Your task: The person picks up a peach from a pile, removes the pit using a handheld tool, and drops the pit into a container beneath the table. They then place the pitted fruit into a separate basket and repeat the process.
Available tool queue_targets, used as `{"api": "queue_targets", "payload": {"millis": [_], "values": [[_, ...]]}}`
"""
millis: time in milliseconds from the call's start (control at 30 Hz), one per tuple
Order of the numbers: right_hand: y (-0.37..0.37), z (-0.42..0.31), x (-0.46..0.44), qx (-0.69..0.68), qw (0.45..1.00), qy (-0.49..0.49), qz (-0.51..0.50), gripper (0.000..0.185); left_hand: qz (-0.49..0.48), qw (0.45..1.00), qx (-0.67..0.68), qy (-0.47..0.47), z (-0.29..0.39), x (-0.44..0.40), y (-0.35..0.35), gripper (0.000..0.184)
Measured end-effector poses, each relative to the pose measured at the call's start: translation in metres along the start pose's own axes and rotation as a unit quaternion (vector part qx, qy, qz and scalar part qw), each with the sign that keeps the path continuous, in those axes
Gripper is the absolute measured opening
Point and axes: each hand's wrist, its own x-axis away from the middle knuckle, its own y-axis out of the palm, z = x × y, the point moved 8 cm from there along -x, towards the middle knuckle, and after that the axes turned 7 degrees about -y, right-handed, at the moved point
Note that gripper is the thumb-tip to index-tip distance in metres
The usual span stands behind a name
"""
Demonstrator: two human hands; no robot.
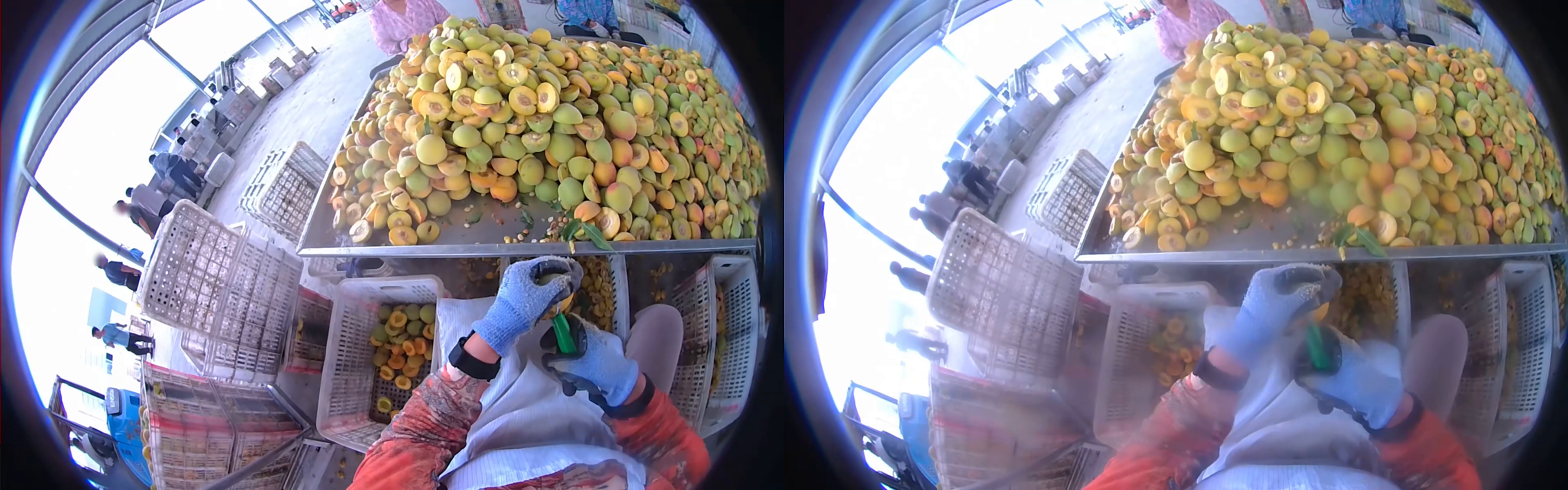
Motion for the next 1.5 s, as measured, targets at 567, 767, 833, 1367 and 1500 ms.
{"api": "queue_targets", "payload": {"millis": [567,767,833,1367,1500], "values": [[-0.014,0.085,-0.030,-0.422,0.905,0.001,0.052,0.034,0.050,0.883,0.458,-0.087,-0.038,-0.019,-0.010,0.046],[-0.009,0.083,-0.038,-0.393,0.911,-0.076,0.101,0.035,-0.005,0.928,-0.349,0.130,-0.007,0.006,0.024,0.053],[-0.014,0.084,-0.031,-0.244,0.959,-0.082,0.115,0.037,-0.063,0.991,0.077,-0.093,-0.061,-0.006,0.014,0.058],[0.035,0.031,-0.017,0.533,0.813,-0.197,0.127,0.046,0.036,0.836,0.528,-0.144,-0.089,0.005,-0.001,0.030],[0.056,0.036,-0.007,0.608,0.750,-0.255,0.058,0.044,0.019,0.851,0.501,-0.159,-0.100,0.008,0.000,0.033]]}}
